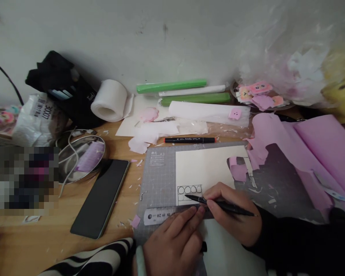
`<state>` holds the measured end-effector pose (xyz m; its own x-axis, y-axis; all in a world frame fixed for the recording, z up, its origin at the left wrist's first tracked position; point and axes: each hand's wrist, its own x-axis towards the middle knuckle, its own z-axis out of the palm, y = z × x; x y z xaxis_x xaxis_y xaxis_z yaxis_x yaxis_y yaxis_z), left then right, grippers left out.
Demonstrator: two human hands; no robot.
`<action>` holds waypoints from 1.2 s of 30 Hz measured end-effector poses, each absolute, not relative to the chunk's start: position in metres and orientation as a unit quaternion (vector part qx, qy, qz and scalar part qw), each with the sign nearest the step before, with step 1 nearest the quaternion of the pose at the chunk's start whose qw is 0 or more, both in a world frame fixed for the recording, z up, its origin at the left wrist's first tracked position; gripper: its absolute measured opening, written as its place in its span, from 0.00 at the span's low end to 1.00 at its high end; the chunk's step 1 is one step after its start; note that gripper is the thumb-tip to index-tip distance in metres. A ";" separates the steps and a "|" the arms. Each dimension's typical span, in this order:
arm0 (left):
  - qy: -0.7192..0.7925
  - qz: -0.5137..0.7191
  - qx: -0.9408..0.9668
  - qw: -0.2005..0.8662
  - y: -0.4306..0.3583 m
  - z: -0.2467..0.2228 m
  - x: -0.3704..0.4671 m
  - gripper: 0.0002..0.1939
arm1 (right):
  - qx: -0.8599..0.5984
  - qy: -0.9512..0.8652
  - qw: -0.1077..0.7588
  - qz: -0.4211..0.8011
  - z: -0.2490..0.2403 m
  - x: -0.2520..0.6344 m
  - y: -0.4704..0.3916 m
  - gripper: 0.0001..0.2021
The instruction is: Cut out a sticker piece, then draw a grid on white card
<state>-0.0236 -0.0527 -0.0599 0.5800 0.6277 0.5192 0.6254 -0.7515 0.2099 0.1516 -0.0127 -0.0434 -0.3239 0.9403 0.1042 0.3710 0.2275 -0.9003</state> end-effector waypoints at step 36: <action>0.355 0.188 0.914 0.046 -0.054 -0.049 -0.029 0.17 | -0.488 -0.686 0.356 0.405 -0.047 0.154 -0.011 0.07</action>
<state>-0.0288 -0.0536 -0.0489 0.6764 0.6672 0.3122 0.6327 -0.7432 0.2176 0.1542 -0.0106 -0.0466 -0.2698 0.9583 0.0940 0.3810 0.1958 -0.9036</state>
